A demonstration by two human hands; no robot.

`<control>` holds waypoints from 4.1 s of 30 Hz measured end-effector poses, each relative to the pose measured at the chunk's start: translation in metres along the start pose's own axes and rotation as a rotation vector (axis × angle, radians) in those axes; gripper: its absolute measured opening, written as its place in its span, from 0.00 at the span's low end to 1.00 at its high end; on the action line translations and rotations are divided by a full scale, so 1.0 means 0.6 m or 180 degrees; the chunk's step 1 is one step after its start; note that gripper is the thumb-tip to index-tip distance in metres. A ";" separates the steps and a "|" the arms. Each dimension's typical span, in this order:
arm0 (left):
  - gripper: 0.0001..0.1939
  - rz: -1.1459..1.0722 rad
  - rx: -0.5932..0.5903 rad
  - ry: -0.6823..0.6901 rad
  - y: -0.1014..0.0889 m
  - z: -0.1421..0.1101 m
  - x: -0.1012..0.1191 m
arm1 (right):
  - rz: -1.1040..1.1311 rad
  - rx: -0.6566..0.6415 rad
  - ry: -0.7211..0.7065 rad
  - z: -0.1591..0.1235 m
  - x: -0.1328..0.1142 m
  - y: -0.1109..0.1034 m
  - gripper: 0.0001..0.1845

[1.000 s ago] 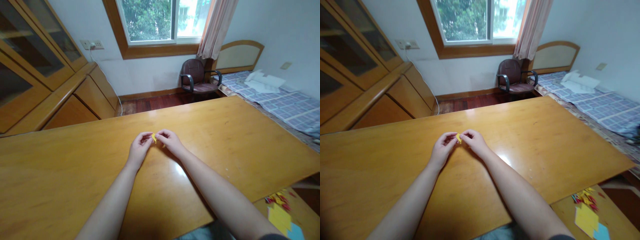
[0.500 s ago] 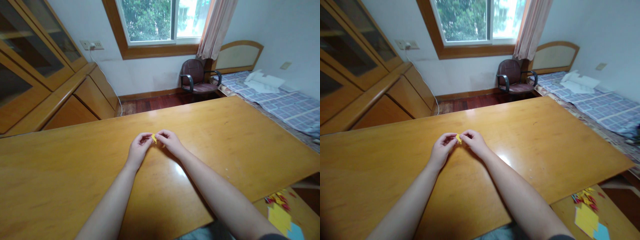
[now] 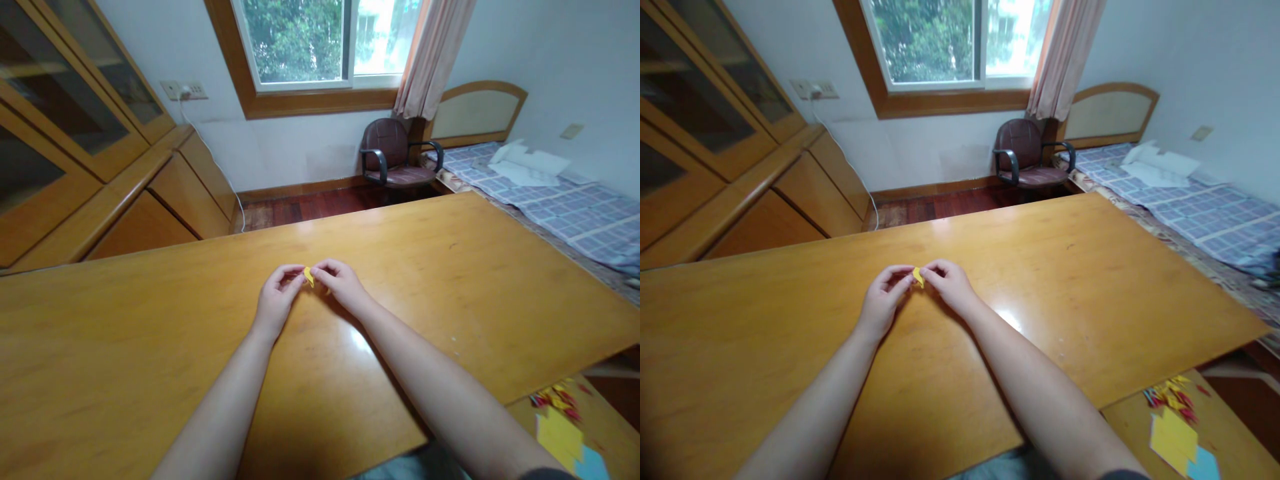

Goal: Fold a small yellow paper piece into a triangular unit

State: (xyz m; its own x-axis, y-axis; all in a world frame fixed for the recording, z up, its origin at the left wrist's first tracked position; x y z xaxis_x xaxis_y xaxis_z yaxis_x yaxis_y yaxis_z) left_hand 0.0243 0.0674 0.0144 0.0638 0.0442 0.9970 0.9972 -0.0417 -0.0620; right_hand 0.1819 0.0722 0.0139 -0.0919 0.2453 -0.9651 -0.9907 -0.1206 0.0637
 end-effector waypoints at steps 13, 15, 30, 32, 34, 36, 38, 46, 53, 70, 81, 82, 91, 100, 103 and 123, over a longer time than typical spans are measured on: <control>0.14 0.0016 0.0172 -0.0047 -0.002 0.004 -0.004 | -0.0302 -0.0117 -0.0181 -0.004 0.003 0.002 0.13; 0.14 -0.0003 0.0186 -0.0050 -0.002 0.002 -0.001 | -0.0292 -0.0125 -0.0190 -0.003 0.004 0.001 0.12; 0.14 -0.0144 0.0246 -0.0102 -0.001 0.001 0.000 | -0.0203 -0.0034 -0.0197 -0.003 0.008 0.000 0.11; 0.14 -0.0139 0.0215 -0.0115 0.000 0.001 0.001 | -0.0192 -0.0029 -0.0197 -0.003 0.007 0.001 0.11; 0.15 -0.0144 0.0190 -0.0116 0.000 0.001 0.000 | -0.0210 -0.0014 -0.0194 -0.003 0.006 0.000 0.11; 0.16 -0.0158 0.0181 -0.0112 0.000 0.001 -0.001 | -0.0217 0.0031 -0.0190 -0.002 0.006 -0.001 0.11; 0.17 -0.0158 0.0161 -0.0127 -0.001 0.002 -0.002 | -0.0205 0.0083 -0.0187 -0.001 0.006 -0.002 0.11; 0.12 0.0319 0.0080 -0.0121 -0.001 0.002 0.002 | -0.0133 0.0113 -0.0151 -0.002 0.002 -0.002 0.12; 0.10 0.0492 0.0071 0.0019 -0.004 0.001 0.001 | -0.0022 -0.0014 -0.0099 -0.005 0.001 0.002 0.13; 0.10 0.0740 0.0092 0.0262 -0.007 -0.002 0.000 | -0.0438 -0.0048 -0.0360 -0.003 -0.001 0.000 0.11; 0.09 0.0724 0.0364 0.0322 -0.004 -0.006 0.006 | -0.0020 0.0144 -0.0169 -0.004 0.008 0.001 0.13; 0.09 0.0785 0.0429 0.0375 -0.003 -0.008 0.009 | 0.0055 0.0147 -0.0153 -0.004 0.008 0.001 0.13; 0.08 0.0907 0.0252 0.0683 0.002 -0.013 0.017 | 0.0255 0.0112 -0.0128 -0.001 0.007 0.002 0.13; 0.08 0.0609 0.0007 0.0674 0.001 -0.011 0.009 | 0.0378 -0.0037 -0.0330 0.001 0.004 -0.006 0.12; 0.08 0.0651 0.0026 0.0713 0.001 -0.010 0.010 | 0.0492 -0.0118 -0.0235 -0.001 0.000 -0.006 0.13; 0.07 0.1113 0.0495 0.1123 -0.003 -0.017 0.021 | 0.0583 -0.0497 0.0185 0.001 -0.004 -0.013 0.16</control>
State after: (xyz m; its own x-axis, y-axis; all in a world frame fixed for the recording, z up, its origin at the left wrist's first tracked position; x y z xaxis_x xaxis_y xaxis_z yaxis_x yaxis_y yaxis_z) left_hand 0.0231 0.0581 0.0275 0.4041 -0.2860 0.8689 0.9142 0.1563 -0.3738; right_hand 0.1899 0.0732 0.0161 -0.2580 0.1505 -0.9543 -0.9300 -0.3062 0.2032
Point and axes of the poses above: each hand's wrist, its own z-axis towards the middle knuckle, its own y-axis out of the palm, x = y × z, the point moved 3 cm from there along z, towards the middle knuckle, and after that the axes turned 12 degrees about -y, right-handed, at the moved point
